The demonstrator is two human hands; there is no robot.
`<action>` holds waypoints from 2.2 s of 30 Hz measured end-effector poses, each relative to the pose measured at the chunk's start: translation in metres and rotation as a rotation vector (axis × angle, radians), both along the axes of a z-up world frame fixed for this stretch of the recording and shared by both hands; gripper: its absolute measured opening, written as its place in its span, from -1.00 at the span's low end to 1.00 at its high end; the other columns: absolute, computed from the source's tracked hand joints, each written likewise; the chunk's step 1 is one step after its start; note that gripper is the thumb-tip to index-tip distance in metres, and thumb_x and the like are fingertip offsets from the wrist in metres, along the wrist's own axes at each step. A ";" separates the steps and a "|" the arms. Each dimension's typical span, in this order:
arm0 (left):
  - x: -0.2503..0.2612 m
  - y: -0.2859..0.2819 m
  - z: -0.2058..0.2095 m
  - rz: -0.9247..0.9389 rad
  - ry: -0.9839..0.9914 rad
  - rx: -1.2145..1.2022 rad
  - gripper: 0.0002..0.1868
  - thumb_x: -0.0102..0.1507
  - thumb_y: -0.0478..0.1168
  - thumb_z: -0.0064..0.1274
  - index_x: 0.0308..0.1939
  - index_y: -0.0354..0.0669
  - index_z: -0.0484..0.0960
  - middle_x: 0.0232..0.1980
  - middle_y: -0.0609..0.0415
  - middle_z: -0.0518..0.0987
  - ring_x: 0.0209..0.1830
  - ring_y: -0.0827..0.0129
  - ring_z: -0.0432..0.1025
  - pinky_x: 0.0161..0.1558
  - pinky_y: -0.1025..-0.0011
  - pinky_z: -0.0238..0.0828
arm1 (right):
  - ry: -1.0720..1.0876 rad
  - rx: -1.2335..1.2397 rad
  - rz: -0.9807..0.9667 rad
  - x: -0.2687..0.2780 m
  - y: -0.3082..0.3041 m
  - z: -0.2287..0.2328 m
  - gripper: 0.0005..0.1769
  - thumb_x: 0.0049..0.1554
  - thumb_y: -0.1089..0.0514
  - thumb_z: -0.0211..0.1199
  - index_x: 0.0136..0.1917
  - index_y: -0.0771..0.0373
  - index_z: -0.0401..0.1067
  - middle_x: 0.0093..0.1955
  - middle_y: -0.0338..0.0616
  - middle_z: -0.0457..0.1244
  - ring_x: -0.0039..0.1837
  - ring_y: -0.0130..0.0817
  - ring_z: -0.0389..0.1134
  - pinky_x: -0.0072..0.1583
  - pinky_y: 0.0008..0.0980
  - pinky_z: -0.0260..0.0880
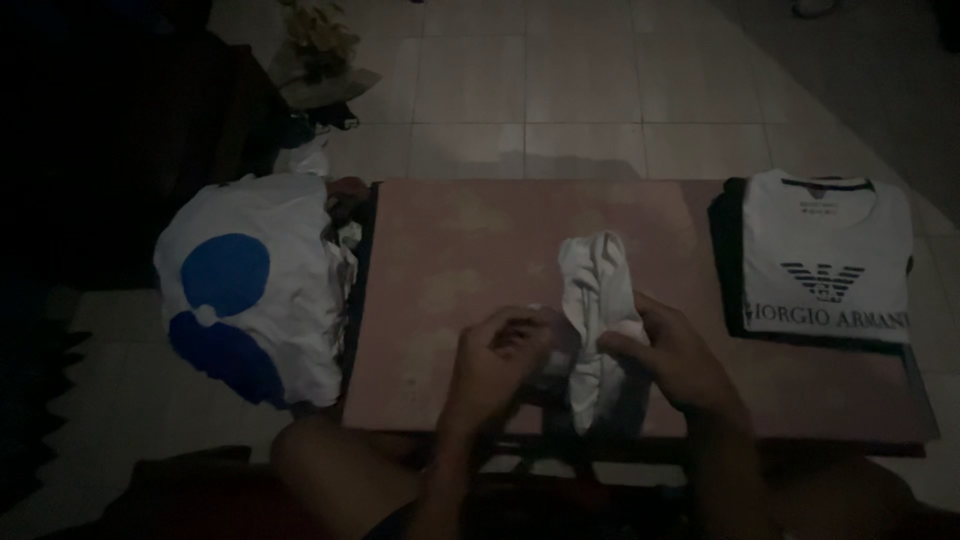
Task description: The person folds two white t-shirts on a low table. They smooth each shirt, fold the sides and bottom up, then place the finished folds on a growing stack. The shirts are handled one at a time.
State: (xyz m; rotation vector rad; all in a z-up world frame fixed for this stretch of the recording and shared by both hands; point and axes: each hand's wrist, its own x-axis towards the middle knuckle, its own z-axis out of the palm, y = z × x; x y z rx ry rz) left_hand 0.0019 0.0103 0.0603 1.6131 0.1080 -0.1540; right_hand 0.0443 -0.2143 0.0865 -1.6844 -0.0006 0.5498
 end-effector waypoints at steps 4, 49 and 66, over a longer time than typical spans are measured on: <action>-0.007 -0.015 0.007 -0.216 -0.044 0.059 -0.66 0.14 -0.18 0.39 -0.19 -0.39 0.66 -0.31 -0.09 0.67 -0.35 0.43 0.50 -0.29 0.39 0.48 | 0.025 0.089 -0.033 0.000 0.000 -0.008 -0.43 -0.01 0.18 0.35 0.28 0.34 0.45 0.00 -0.10 0.43 -0.02 -0.35 0.45 0.02 -0.31 0.49; -0.020 0.037 0.048 0.749 -0.547 0.243 -0.64 0.31 -0.38 0.17 0.19 -0.28 0.50 0.14 0.01 0.54 0.18 0.32 0.42 0.28 0.36 0.38 | 0.021 0.022 -0.500 0.006 -0.071 -0.001 -0.69 0.31 0.14 -0.04 0.16 0.33 0.43 -0.06 -0.13 0.38 -0.13 -0.33 0.41 -0.05 -0.30 0.54; 0.111 0.016 -0.049 0.411 -0.545 0.815 -0.37 0.05 -0.07 0.36 0.06 -0.41 0.54 0.02 -0.28 0.57 0.02 -0.09 0.46 0.04 0.01 0.39 | -0.642 -0.341 -0.328 0.099 -0.035 -0.097 -0.35 0.14 0.15 0.32 0.45 0.32 0.24 0.46 0.16 0.16 0.43 -0.02 0.27 0.23 -0.14 0.46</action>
